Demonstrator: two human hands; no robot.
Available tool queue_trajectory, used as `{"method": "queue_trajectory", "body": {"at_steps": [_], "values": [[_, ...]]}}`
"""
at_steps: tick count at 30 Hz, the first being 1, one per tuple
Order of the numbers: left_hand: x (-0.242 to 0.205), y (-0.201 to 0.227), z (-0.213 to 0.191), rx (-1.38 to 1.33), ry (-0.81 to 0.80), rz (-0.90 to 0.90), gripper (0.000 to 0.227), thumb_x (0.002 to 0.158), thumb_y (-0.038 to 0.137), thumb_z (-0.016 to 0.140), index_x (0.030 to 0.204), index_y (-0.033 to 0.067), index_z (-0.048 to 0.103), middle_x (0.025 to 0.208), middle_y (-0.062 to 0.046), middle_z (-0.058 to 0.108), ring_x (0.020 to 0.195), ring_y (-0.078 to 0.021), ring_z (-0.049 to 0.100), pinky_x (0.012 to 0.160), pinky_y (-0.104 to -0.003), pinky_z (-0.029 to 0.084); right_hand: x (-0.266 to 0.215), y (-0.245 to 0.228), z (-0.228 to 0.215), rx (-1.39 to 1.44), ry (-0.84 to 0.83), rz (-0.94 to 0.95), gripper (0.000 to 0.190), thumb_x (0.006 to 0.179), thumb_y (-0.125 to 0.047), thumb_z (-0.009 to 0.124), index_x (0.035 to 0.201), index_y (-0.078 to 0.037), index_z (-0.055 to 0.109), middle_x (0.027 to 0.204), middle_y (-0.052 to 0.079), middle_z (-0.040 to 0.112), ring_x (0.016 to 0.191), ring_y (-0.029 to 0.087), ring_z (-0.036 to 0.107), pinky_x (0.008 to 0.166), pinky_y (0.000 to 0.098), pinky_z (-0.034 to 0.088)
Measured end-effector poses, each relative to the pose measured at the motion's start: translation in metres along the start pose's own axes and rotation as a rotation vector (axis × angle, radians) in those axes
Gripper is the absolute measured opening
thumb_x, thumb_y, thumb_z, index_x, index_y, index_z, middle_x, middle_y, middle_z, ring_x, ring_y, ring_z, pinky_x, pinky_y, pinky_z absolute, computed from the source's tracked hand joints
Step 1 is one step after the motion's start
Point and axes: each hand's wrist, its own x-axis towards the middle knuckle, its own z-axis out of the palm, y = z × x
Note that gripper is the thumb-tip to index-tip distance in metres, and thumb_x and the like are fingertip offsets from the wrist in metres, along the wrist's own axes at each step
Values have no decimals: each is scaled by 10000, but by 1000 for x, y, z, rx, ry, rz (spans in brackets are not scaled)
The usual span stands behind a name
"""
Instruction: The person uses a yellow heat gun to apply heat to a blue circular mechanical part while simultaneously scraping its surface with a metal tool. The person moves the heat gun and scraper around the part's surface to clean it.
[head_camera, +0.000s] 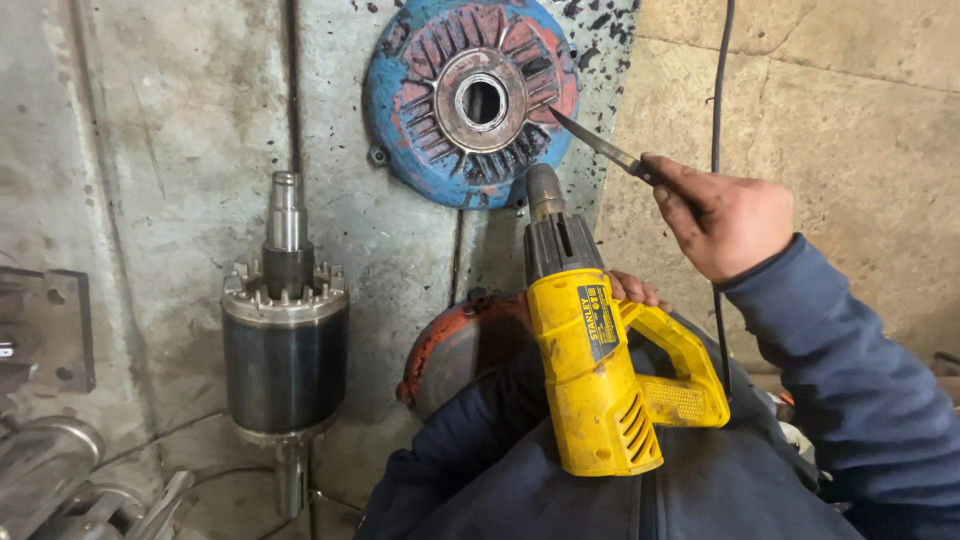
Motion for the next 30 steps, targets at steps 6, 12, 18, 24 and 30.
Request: {"method": "queue_trajectory", "body": {"at_steps": [6, 12, 18, 24, 30], "values": [[29, 19, 67, -2, -67, 46, 874, 864, 812, 567, 1247, 33, 668, 1281, -133, 630, 1280, -334, 544, 1198, -604, 362, 28, -25, 2, -283, 80, -106, 237, 1064, -202, 753, 1299, -182, 783, 689, 20, 575, 571, 206, 577, 523, 362, 465], [21, 22, 47, 0, -51, -38, 772, 885, 728, 605, 1257, 55, 672, 1261, -132, 644, 1292, -323, 542, 1232, -618, 334, 51, -38, -14, -528, 74, -201, 203, 1089, -287, 720, 1276, -260, 794, 707, -10, 581, 586, 188, 585, 526, 327, 460], [14, 11, 4, -2, -99, -39, 598, 928, 578, 616, 1270, 93, 683, 1195, -125, 668, 1238, -308, 557, 1203, -589, 339, 75, -49, -29, -652, -35, -138, 282, 1046, -310, 644, 1271, -235, 798, 512, -9, 544, 329, 157, 481, 341, 296, 355], [22, 10, 18, -20, -94, 16, 705, 917, 686, 586, 1269, 82, 679, 1212, -122, 659, 1249, -311, 554, 1240, -589, 344, 57, -47, -48, -840, 137, -118, 106, 1077, -282, 690, 1130, -254, 778, 659, -36, 620, 464, 139, 531, 446, 290, 370], [35, 23, 71, -4, -111, 52, 739, 945, 707, 571, 1273, 52, 668, 1278, -132, 648, 1288, -318, 549, 1216, -588, 351, 23, -41, -25, -63, 75, -120, 270, 1060, -182, 692, 1323, -125, 714, 891, 111, 700, 670, 261, 657, 605, 371, 534]]}}
